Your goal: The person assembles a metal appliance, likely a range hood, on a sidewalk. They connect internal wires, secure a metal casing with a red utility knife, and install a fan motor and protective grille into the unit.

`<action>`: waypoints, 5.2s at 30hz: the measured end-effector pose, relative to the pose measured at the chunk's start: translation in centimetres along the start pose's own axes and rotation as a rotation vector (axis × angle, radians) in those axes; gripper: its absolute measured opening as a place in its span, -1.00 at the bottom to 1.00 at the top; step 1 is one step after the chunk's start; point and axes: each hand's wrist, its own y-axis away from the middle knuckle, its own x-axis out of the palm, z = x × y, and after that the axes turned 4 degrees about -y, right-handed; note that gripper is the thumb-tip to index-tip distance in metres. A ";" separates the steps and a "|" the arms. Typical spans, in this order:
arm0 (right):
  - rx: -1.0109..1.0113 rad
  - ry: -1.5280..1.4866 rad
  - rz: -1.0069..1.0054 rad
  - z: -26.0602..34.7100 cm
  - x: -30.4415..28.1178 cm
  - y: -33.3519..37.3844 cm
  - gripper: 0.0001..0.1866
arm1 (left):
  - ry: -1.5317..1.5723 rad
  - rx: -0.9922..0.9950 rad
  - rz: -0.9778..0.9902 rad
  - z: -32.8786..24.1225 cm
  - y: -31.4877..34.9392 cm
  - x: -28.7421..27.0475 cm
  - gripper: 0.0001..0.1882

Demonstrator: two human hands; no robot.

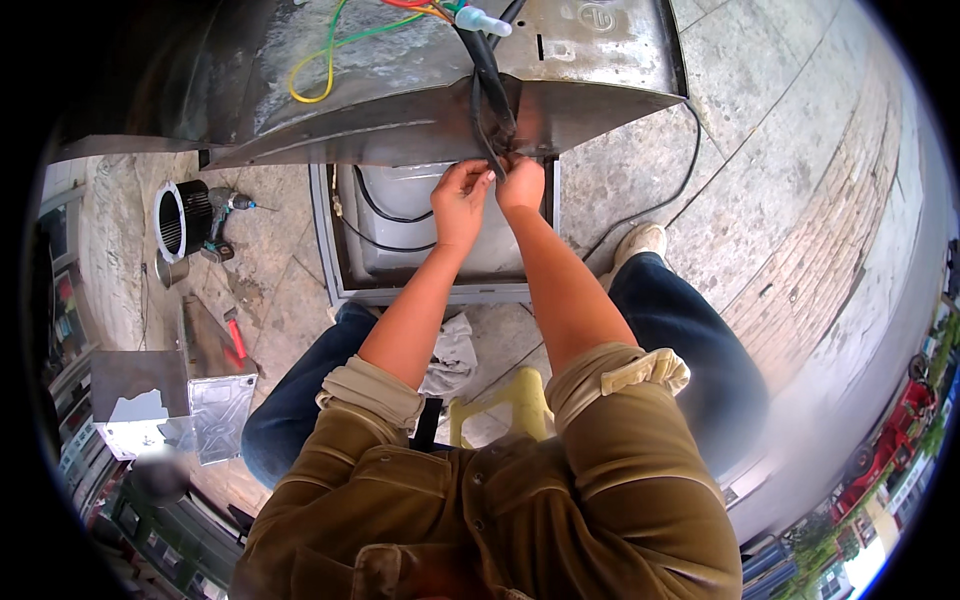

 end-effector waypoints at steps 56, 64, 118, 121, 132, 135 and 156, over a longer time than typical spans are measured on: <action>0.161 -0.126 -0.122 5.4 -2.4 1.0 -0.70 | -0.195 0.828 -0.264 -18.2 -2.5 -5.3 -0.63; 0.316 -0.220 -0.170 4.8 -1.5 0.7 -0.70 | -0.274 0.862 -0.099 -17.8 -1.7 -5.4 -0.53; 0.664 -2.234 0.155 9.6 -4.9 3.3 -0.78 | -0.711 0.570 -0.127 -20.3 -1.7 -3.8 -0.72; 0.812 -2.028 0.219 10.4 -5.2 3.2 -0.77 | -0.798 0.592 -0.115 -20.2 -1.8 -4.4 -0.69; 0.229 -0.923 -0.279 13.9 -7.2 3.6 -0.90 | -0.859 0.622 -0.116 -21.0 -1.8 -4.2 -0.68; -0.197 -0.845 -0.363 17.5 -11.0 4.7 -0.92 | -0.804 0.617 -0.165 -20.8 -1.3 -3.5 -0.74; -0.675 0.107 -0.099 29.4 -20.3 3.1 -0.87 | -0.650 0.769 -0.248 -25.5 1.4 -7.8 -0.76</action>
